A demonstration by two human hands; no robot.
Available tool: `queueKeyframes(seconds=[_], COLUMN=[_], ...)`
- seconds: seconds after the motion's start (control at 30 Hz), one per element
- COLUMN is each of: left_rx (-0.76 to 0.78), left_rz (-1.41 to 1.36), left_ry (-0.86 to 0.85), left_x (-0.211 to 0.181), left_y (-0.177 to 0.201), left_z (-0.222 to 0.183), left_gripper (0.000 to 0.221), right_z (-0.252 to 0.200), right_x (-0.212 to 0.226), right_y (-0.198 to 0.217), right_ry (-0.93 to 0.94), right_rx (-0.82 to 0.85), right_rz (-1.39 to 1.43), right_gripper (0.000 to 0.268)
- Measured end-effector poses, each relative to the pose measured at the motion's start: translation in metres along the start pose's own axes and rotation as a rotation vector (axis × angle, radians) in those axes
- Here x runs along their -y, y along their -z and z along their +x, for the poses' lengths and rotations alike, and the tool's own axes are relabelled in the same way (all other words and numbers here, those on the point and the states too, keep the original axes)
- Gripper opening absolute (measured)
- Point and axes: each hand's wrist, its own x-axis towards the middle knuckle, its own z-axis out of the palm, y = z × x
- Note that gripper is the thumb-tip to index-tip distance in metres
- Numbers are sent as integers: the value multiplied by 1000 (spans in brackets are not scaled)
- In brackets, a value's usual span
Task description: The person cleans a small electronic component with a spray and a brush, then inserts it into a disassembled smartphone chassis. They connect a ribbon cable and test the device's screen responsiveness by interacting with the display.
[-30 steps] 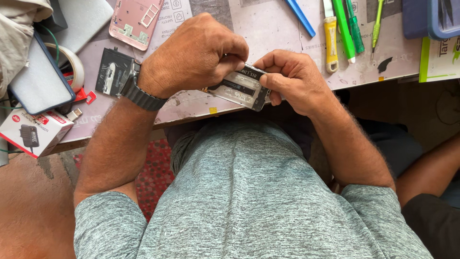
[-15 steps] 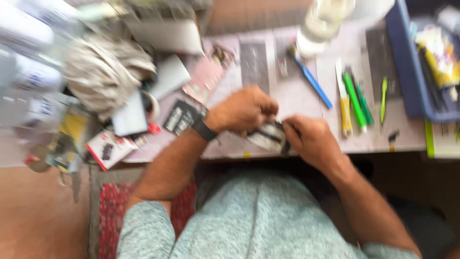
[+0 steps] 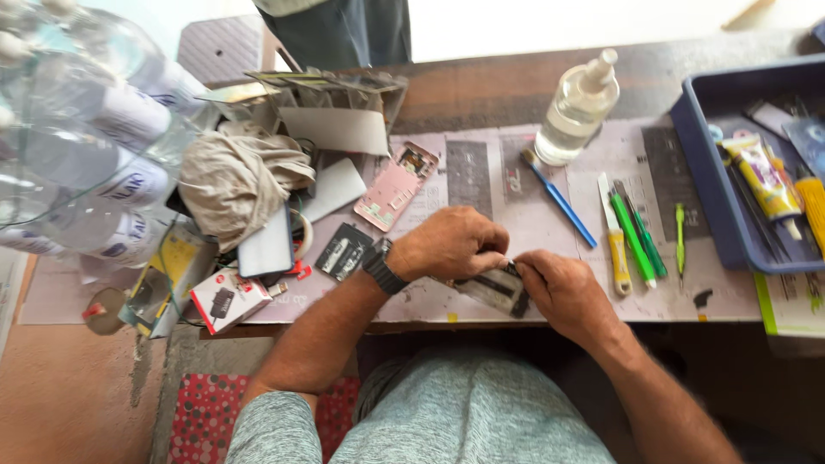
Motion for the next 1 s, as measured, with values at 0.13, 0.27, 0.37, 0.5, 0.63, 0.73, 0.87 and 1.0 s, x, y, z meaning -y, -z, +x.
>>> queueKeyframes(seconds=[0.13,0.27,0.37,0.5,0.63,0.73,0.87,1.0], left_rx=[-145,-183,-125,-105,-171,-182,-177,-174], left_rz=[103,118,129,127,180,160,157,132], left_ry=[-128,-163,-147,-127,-184,-191,-193,-188], left_x=[7,16,11,5,5,5,4,4], left_y=[-17,-25,-22,-19,-20,-19,-18,-18], left_z=[3,5,4,1,-1,-2,-1,-1], left_gripper=[20,18,16,17,15,14,15,17], right_z=[-7,-5,-7,-12,-18,-21,-23,-25], right_x=[-10,-23,-29,-28,-29,-30,-33,-34], right_y=[-4,-4,-6,-5,-2,-2,-2,-2], right_ry=[70,71,49,-25,-36,-116,-152,-247], right_rx=[-18,-24,-16,42,63,82,89,108], right_rz=[-46,19,63,234,465,556,568,671], right_gripper=[9,9,8,13,24,24,24,24])
